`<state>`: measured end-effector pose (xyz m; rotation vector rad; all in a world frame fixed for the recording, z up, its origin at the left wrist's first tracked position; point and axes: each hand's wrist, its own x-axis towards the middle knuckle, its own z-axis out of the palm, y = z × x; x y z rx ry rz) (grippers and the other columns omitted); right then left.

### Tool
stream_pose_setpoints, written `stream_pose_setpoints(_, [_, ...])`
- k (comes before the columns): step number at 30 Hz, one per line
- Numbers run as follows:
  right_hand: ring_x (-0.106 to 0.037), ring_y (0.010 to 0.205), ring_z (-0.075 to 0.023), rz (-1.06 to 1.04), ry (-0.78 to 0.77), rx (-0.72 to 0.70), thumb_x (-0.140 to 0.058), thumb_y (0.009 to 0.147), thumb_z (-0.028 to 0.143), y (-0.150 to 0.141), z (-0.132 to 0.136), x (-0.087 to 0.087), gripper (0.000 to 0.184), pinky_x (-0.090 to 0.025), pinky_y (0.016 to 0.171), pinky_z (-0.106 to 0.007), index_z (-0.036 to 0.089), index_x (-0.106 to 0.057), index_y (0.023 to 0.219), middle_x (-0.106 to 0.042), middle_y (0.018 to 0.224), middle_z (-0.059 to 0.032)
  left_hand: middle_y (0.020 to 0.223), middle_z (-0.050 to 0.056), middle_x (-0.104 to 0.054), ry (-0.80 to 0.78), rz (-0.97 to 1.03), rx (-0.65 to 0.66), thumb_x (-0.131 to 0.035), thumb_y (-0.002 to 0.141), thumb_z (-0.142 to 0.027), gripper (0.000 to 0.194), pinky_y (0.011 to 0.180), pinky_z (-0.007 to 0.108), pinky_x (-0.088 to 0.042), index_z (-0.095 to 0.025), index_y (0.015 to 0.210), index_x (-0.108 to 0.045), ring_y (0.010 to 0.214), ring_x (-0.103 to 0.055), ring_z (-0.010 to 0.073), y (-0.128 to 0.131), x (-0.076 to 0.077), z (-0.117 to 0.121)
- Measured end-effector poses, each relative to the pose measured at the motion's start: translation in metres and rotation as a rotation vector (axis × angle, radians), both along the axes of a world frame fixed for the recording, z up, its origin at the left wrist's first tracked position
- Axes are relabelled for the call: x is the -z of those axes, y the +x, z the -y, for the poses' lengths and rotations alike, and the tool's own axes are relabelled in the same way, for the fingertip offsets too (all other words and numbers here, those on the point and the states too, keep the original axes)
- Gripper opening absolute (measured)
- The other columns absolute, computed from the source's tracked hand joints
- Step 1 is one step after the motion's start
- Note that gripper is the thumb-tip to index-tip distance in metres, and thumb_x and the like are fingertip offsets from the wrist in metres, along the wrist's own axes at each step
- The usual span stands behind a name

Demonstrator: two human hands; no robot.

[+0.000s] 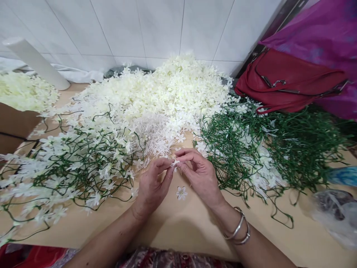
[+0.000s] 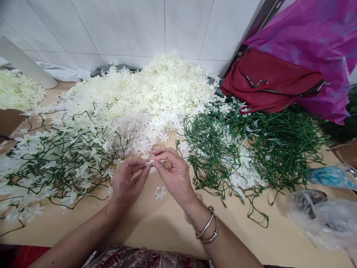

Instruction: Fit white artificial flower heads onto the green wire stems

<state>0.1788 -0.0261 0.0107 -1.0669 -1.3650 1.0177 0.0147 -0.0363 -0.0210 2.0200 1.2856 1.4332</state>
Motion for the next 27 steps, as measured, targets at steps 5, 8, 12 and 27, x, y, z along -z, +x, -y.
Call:
stream_pose_setpoints(5, [-0.07,0.109,-0.0202,-0.01,0.024,-0.006,-0.066,0.096,0.022,0.001,0.001,0.006,0.005,-0.052,0.103,-0.039,0.025,-0.07,0.093,-0.076,0.11,-0.0052,0.1,0.003,-0.075,0.085,0.008,0.034,-0.062,0.094,-0.006,0.027,0.083,0.025,-0.062,-0.023,0.115,-0.059,0.09,-0.079,0.0154,0.002,-0.006,-0.002])
stream_pose_setpoints(8, [-0.071,0.105,-0.0215,0.038,0.022,0.08,-0.064,0.097,0.027,0.003,0.0,0.011,0.004,-0.053,0.099,-0.039,0.024,-0.067,0.097,-0.076,0.108,-0.0065,0.107,0.005,-0.073,0.009,0.078,0.035,-0.057,0.097,-0.007,0.027,0.084,0.026,-0.062,-0.023,0.118,-0.058,0.092,-0.079,0.0154,0.003,-0.006,-0.004])
stream_pose_setpoints(12, [-0.067,0.093,-0.0213,0.226,0.14,0.223,-0.061,0.096,0.029,0.009,-0.005,0.014,0.007,-0.051,0.09,-0.036,0.023,-0.063,0.095,-0.071,0.093,-0.0035,0.116,0.007,-0.07,-0.045,0.149,0.0,-0.054,0.099,-0.012,0.021,0.081,0.026,-0.06,-0.022,0.118,-0.057,0.091,-0.079,0.0145,0.003,-0.006,-0.005])
stream_pose_setpoints(27, [-0.059,0.078,-0.0194,0.413,0.363,0.557,-0.052,0.092,0.026,0.039,-0.028,0.012,0.004,-0.045,0.079,-0.031,0.023,-0.052,0.089,-0.061,0.082,-0.0002,0.121,0.012,-0.074,0.29,-0.126,0.046,-0.049,0.095,-0.008,0.028,0.09,0.033,-0.058,-0.02,0.119,-0.057,0.103,-0.075,0.0187,0.007,0.0,-0.007])
